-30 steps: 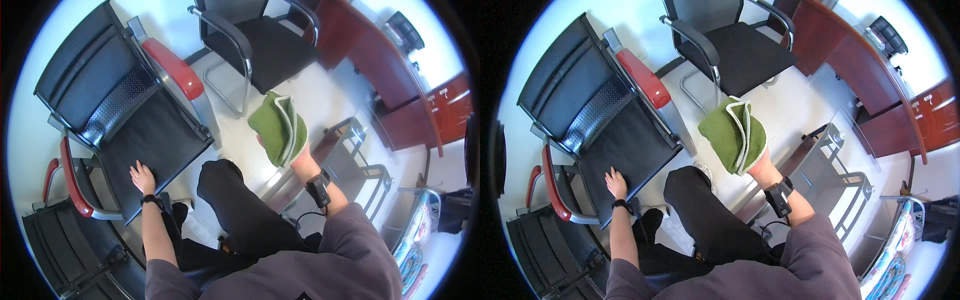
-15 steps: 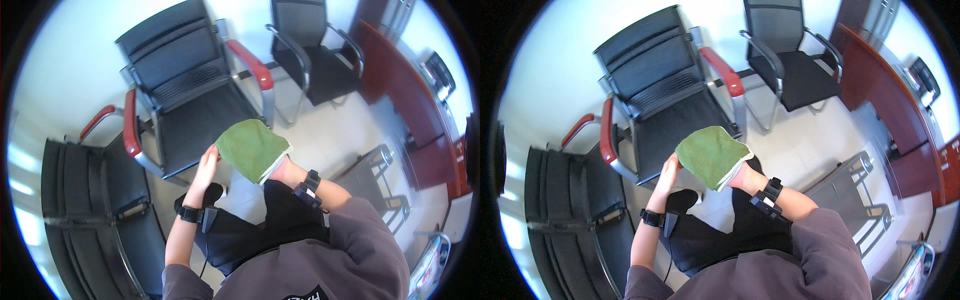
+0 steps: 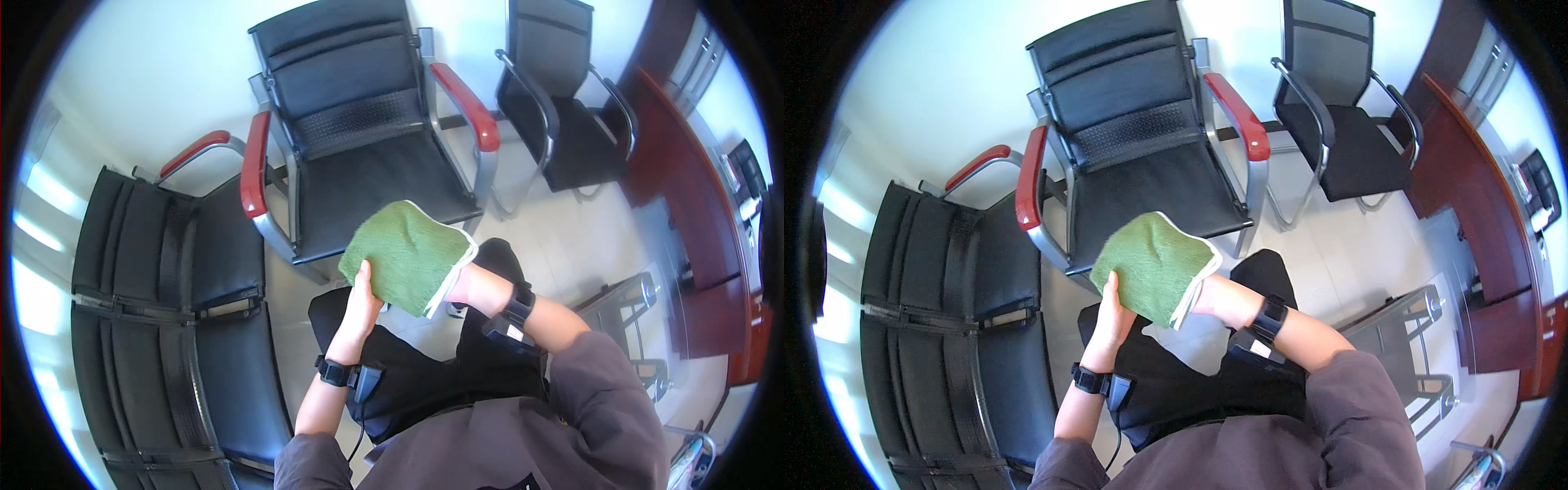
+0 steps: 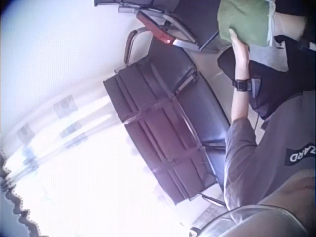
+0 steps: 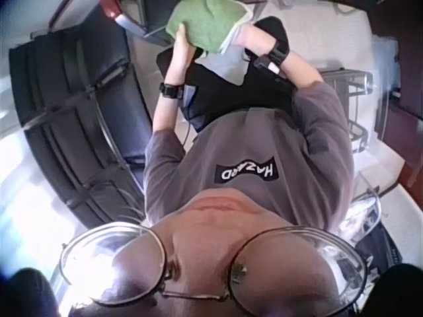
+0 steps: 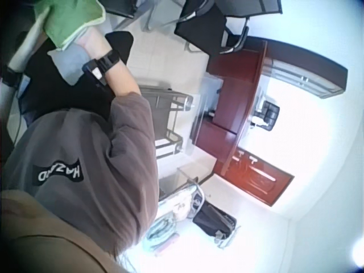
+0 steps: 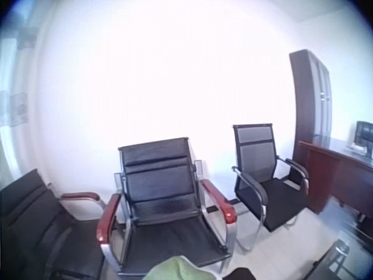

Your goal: The person wipes the seat and backrest surfaces of a row of black office chairs using a green cloth.

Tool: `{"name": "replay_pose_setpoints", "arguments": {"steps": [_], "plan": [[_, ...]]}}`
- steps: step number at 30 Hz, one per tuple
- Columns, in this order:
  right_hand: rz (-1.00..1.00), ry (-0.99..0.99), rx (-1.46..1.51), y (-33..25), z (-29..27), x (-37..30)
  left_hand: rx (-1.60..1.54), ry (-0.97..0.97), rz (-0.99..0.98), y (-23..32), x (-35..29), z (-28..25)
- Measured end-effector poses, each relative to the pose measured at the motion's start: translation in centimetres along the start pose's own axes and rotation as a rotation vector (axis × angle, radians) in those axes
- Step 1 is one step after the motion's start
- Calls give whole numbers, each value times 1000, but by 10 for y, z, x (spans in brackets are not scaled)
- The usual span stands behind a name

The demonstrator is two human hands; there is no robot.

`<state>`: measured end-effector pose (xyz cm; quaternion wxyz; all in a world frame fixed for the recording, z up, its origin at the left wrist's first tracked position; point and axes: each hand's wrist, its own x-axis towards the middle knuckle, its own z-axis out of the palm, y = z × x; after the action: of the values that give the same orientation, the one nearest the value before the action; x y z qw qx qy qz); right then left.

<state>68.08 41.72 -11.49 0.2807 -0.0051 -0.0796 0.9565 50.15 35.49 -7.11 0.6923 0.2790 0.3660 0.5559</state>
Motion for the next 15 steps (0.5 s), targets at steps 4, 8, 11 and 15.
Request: {"name": "replay_pose_setpoints", "arguments": {"steps": [4,8,11,15], "plan": [[-69,96,-258,-5,59,6,-135,30,-30,21,-12,5],[-92,459,-221,-17,63,-4,-292,140,-2,40,-23,-17],[-43,533,-355,-23,57,-11,-249,251,54,51,-35,-44],[16,703,-411,-48,41,-17,-148,505,163,66,-45,-81]]}}
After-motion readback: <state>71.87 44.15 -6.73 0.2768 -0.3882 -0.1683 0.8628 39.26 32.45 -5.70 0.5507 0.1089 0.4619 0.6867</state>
